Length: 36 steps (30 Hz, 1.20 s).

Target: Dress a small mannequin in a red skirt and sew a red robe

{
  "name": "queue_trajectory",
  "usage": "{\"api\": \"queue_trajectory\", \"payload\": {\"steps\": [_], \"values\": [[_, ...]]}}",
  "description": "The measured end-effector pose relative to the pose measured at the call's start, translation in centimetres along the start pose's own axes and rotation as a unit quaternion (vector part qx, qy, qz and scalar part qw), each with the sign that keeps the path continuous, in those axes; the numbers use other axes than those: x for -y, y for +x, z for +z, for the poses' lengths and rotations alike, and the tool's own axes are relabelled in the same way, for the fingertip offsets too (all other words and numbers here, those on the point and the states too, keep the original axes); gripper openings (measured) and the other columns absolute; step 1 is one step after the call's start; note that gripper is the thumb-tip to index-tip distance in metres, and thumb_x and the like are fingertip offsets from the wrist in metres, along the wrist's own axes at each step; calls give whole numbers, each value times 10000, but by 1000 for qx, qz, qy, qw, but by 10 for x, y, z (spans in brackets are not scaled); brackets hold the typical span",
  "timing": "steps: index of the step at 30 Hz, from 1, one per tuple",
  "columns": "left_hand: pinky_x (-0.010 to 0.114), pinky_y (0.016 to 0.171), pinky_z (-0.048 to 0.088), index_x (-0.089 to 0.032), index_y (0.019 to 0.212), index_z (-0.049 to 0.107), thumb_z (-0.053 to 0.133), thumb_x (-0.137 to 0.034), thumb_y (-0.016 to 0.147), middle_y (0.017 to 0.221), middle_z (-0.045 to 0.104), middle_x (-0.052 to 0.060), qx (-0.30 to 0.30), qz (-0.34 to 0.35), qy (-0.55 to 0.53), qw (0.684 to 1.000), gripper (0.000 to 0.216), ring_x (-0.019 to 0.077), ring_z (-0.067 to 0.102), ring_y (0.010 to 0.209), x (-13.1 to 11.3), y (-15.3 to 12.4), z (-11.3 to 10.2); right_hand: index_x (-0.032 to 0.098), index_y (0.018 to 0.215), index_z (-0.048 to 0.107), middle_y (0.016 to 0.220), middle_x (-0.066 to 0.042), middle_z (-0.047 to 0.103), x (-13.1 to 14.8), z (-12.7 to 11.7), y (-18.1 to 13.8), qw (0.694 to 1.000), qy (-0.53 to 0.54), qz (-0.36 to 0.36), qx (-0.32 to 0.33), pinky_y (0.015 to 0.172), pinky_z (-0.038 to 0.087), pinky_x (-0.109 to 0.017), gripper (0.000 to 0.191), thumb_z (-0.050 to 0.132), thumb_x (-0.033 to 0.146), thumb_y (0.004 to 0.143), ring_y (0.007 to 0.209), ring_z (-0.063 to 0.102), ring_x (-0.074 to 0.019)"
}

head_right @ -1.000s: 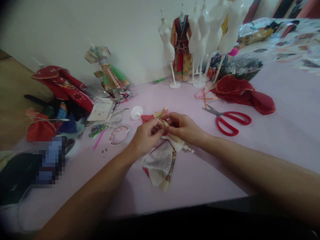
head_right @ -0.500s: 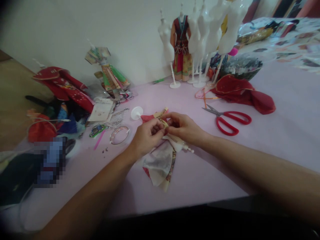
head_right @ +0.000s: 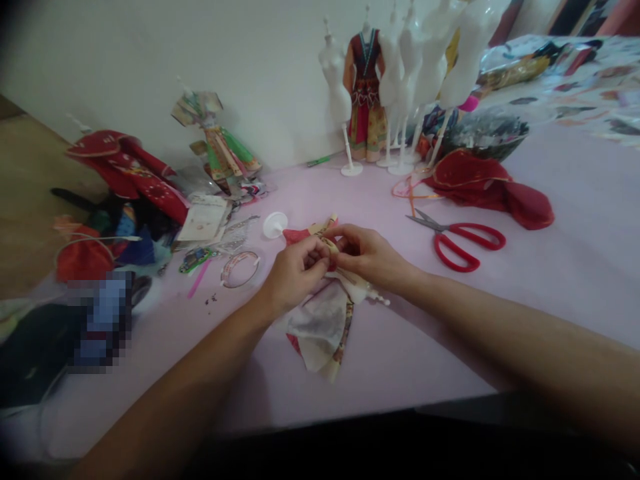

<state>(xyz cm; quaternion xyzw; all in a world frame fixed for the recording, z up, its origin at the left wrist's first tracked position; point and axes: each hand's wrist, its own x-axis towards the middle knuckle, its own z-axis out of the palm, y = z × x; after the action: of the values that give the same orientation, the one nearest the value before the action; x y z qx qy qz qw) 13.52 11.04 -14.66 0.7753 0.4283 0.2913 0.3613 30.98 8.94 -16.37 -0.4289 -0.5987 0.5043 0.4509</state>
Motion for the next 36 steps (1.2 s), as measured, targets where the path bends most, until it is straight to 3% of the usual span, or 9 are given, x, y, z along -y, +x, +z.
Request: {"api": "queue_trajectory", "payload": {"steps": [13, 24, 36], "values": [[229, 591, 423, -184, 754, 569, 607, -130, 790, 717, 646, -15, -22, 7, 31, 999, 75, 103, 562, 632, -3, -2, 2, 222, 1150, 644, 816, -7, 627, 2, 2, -2, 1000, -6, 15, -15, 591, 452, -305, 391, 688, 234, 762, 686, 571, -155], [226, 603, 441, -181, 762, 582, 579, -112, 800, 703, 637, -20, -9, -6, -26, 1000, 79, 100, 573, 624, 8, 3, 3, 229, 1096, 660, 866, -21, 651, 8, -1, -3, 999, 20, 33, 2, 606, 465, -291, 309, 700, 270, 792, 733, 597, -159], [228, 596, 423, -187, 782, 574, 565, -104, 810, 691, 621, -23, 2, 16, 13, 1000, 88, 100, 559, 611, 1, -1, 0, 219, 1154, 666, 798, -4, 624, 2, -1, -2, 1000, -12, 9, -6, 590, 445, -293, 375, 731, 367, 815, 678, 570, -145]]}}
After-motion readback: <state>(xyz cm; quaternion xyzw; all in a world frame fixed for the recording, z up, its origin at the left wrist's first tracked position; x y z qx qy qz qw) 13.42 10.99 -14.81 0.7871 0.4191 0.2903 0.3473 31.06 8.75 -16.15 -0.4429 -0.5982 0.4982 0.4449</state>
